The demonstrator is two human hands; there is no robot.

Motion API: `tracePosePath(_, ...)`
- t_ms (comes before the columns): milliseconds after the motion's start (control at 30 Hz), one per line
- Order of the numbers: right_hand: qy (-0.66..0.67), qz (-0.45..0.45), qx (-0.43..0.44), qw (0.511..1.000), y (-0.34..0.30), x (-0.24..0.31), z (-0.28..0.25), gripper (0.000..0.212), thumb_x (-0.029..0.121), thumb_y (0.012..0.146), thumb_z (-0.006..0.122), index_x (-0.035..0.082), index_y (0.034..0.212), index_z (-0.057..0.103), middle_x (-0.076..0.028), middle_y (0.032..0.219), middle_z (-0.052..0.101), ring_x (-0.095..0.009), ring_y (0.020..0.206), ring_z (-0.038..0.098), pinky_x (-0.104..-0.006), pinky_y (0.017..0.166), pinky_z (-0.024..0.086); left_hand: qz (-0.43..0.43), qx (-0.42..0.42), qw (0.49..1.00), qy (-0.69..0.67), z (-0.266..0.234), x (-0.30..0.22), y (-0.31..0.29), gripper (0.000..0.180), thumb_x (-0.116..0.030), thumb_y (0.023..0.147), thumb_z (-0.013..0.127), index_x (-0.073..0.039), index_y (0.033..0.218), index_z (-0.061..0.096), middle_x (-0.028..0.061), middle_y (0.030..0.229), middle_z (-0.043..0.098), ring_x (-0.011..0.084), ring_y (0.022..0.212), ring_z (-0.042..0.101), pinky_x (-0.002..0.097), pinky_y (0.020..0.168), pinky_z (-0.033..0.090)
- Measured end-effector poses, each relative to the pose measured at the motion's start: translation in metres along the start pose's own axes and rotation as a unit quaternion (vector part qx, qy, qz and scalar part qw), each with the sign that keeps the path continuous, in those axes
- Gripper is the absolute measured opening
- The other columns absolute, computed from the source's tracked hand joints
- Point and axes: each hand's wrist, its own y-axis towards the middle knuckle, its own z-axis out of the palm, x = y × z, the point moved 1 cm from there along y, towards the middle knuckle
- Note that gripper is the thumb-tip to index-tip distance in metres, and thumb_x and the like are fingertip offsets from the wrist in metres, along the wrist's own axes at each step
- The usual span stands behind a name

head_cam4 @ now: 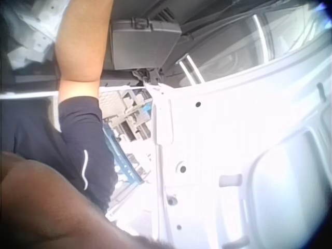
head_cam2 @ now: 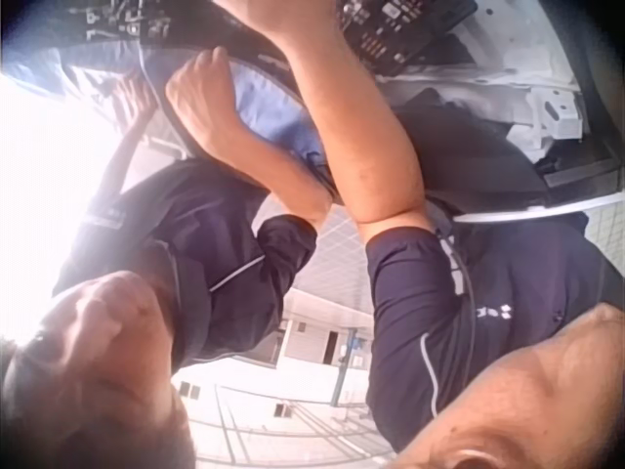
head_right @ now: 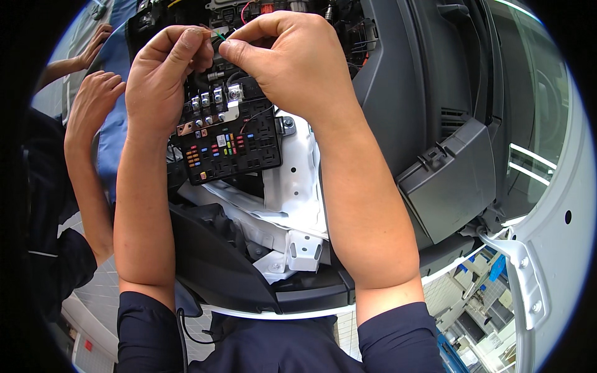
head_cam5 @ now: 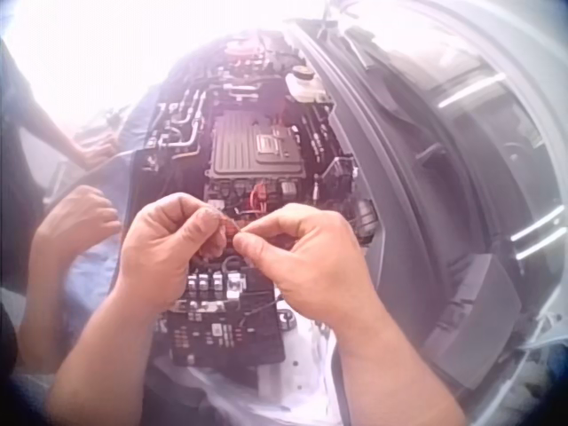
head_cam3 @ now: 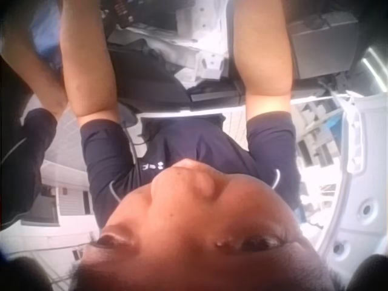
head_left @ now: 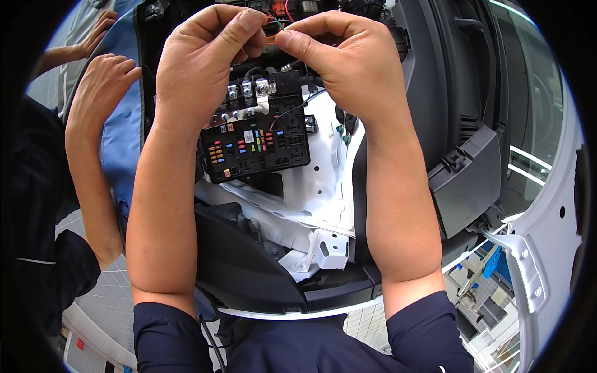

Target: The person installs a fuse box into the engine bay of a white car. They position the box, connect multiple colored wires to terminals, and secure the assembly with assistance from a coworker.

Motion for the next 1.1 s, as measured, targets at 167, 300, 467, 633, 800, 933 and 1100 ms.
tracePosePath(167,0.0,-0.004,0.008,1.0,-0.0003,0.0015,0.0002,0.026,0.025,0.085,0.084,0.001,0.093,0.081,-0.006,0.069,0.073,-0.01,0.061,0.066,-0.0264,0.057,0.05,0.005,-0.016,1.0,-0.012,0.0022,0.0012,-0.0007,0.025,-0.024,0.106,0.066,-0.001,0.109,0.073,0.0017,0.089,0.071,0.0083,0.081,0.062,0.0234,0.076,0.046)
tracePosePath(300,-0.019,-0.012,0.013,1.0,-0.0001,0.0028,-0.0003,0.026,0.025,0.085,0.084,0.0,0.093,0.081,-0.007,0.069,0.073,-0.011,0.061,0.066,-0.0265,0.058,0.051,0.017,-0.016,1.0,0.001,0.0001,0.0019,-0.0007,0.025,-0.024,0.105,0.066,-0.001,0.109,0.073,0.0026,0.091,0.072,0.0087,0.083,0.063,0.0236,0.077,0.048)
tracePosePath(467,0.001,0.014,0.009,1.0,-0.0012,0.0032,0.0,0.026,0.025,0.085,0.084,0.0,0.092,0.081,-0.008,0.071,0.074,-0.011,0.063,0.068,-0.0264,0.06,0.052,-0.004,-0.025,1.0,-0.002,0.0004,0.001,-0.0007,0.023,-0.022,0.106,0.065,-0.001,0.109,0.072,0.0035,0.093,0.073,0.0094,0.084,0.065,0.0241,0.078,0.049)
tracePosePath(633,0.025,0.024,0.006,0.999,-0.0003,0.0034,0.0,0.025,0.024,0.085,0.085,0.0,0.093,0.081,-0.009,0.074,0.076,-0.012,0.066,0.069,-0.0258,0.061,0.053,-0.029,-0.018,0.998,-0.044,0.0011,0.0023,-0.0012,0.019,-0.018,0.107,0.061,-0.001,0.113,0.069,0.0063,0.097,0.074,0.0126,0.089,0.068,0.0268,0.082,0.053)
tracePosePath(800,-0.004,0.018,-0.005,1.0,-0.0014,0.0069,-0.001,0.024,0.024,0.084,0.085,0.002,0.093,0.082,-0.008,0.075,0.076,-0.012,0.066,0.069,-0.026,0.062,0.054,-0.06,0.022,0.988,-0.14,-0.001,0.0038,-0.0006,0.019,-0.014,0.107,0.055,0.0,0.117,0.066,0.01,0.104,0.074,0.0173,0.093,0.072,0.0306,0.083,0.057)
tracePosePath(933,-0.016,0.019,-0.009,1.0,-0.0017,0.0084,-0.0012,0.024,0.025,0.084,0.085,0.003,0.093,0.082,-0.007,0.075,0.076,-0.011,0.066,0.069,-0.0263,0.063,0.054,-0.052,0.023,0.979,-0.194,0.004,0.0037,-0.0007,0.022,-0.013,0.107,0.052,0.0,0.118,0.065,0.0118,0.11,0.073,0.0176,0.095,0.072,0.0312,0.083,0.057)
tracePosePath(1100,-0.003,0.008,-0.009,1.0,0.0003,0.0031,-0.0015,0.026,0.026,0.083,0.085,0.003,0.094,0.082,-0.007,0.075,0.076,-0.011,0.067,0.069,-0.027,0.063,0.054,-0.05,0.029,0.983,-0.175,-0.0008,0.0035,-0.0005,0.025,-0.013,0.107,0.052,0.0,0.123,0.065,0.0105,0.113,0.073,0.0153,0.095,0.071,0.0305,0.083,0.056)
